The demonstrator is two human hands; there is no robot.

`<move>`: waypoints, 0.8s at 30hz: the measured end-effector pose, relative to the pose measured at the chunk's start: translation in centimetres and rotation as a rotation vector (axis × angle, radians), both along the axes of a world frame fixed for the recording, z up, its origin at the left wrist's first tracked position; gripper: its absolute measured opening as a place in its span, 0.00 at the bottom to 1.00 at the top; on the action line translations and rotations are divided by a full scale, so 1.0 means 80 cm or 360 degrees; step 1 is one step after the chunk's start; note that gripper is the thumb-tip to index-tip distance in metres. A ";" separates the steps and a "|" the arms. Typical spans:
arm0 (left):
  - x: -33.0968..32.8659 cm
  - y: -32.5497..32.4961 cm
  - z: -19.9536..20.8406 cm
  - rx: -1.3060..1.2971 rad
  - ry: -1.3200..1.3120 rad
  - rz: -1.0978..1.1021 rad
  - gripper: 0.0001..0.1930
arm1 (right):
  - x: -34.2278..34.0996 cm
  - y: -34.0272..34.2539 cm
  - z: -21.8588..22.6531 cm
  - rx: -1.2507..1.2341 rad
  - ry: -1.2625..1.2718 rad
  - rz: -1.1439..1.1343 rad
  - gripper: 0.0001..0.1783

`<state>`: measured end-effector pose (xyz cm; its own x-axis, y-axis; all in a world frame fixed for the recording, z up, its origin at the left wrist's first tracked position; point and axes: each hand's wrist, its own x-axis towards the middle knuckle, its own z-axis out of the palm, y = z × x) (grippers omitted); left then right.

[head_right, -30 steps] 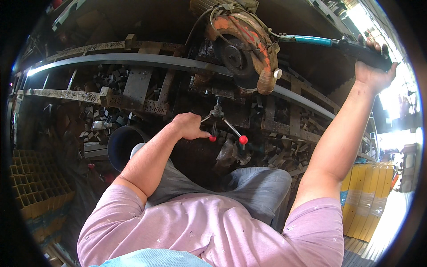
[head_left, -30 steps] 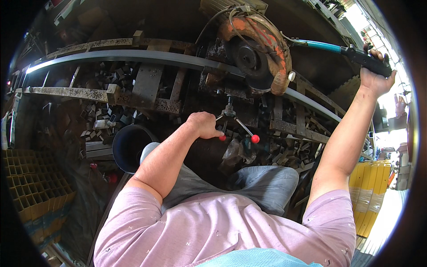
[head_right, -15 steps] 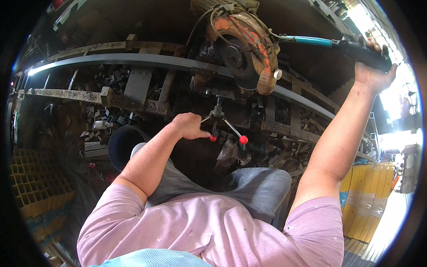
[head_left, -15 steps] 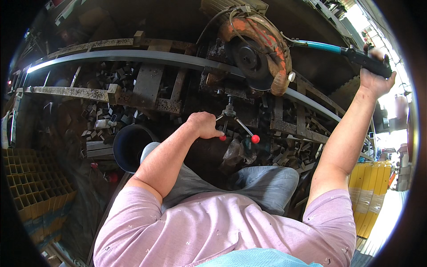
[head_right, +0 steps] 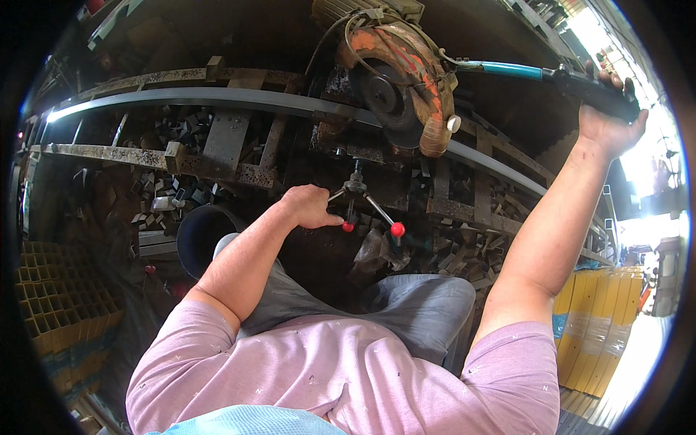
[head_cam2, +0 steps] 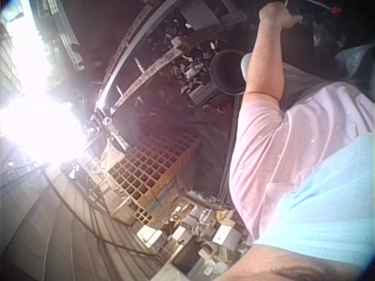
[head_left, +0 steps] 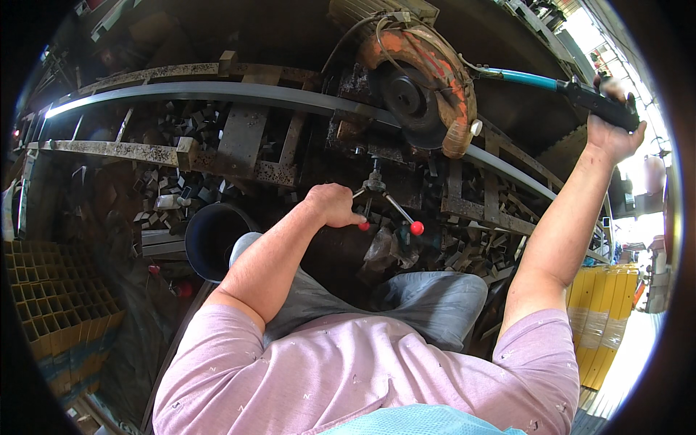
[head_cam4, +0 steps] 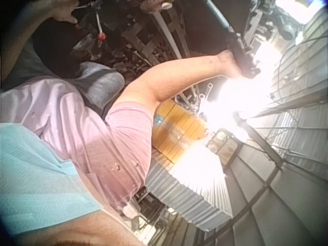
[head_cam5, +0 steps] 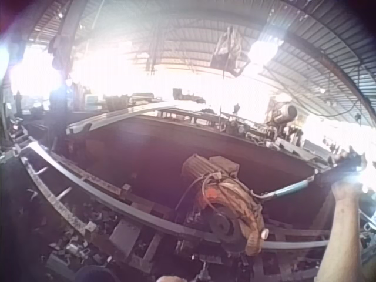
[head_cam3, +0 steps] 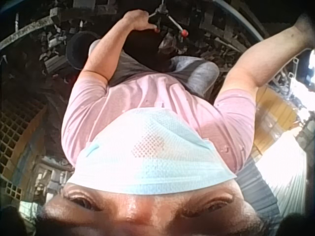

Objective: The person repeatedly positions long metal bars on a chop saw, secures them, and cuts them into shorter pieces. After each cut, the person removes the cut piece and places it aside before loading the next bar.

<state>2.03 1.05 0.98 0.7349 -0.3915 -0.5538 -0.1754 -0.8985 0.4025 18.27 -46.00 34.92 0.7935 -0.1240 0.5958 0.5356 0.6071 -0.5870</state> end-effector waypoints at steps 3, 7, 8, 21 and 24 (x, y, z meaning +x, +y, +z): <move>-0.001 0.000 0.001 0.0005 0.0001 0.0008 0.35 | 0.000 -0.003 -0.003 -0.0006 -0.0008 0.0020 0.36; 0.000 0.000 -0.005 0.0005 -0.0014 0.0003 0.35 | -0.002 -0.003 -0.005 -0.0020 -0.0018 0.0038 0.35; 0.000 0.000 -0.005 0.0000 -0.0026 0.0004 0.35 | -0.002 -0.002 -0.005 -0.0016 -0.0016 0.0031 0.35; -0.001 0.001 -0.002 -0.0018 -0.0022 -0.0004 0.34 | -0.010 -0.007 -0.010 -0.0083 -0.0020 0.0194 0.35; 0.000 0.002 -0.007 -0.0039 -0.0024 -0.0014 0.36 | -0.011 -0.007 -0.010 -0.0050 -0.0013 0.0132 0.35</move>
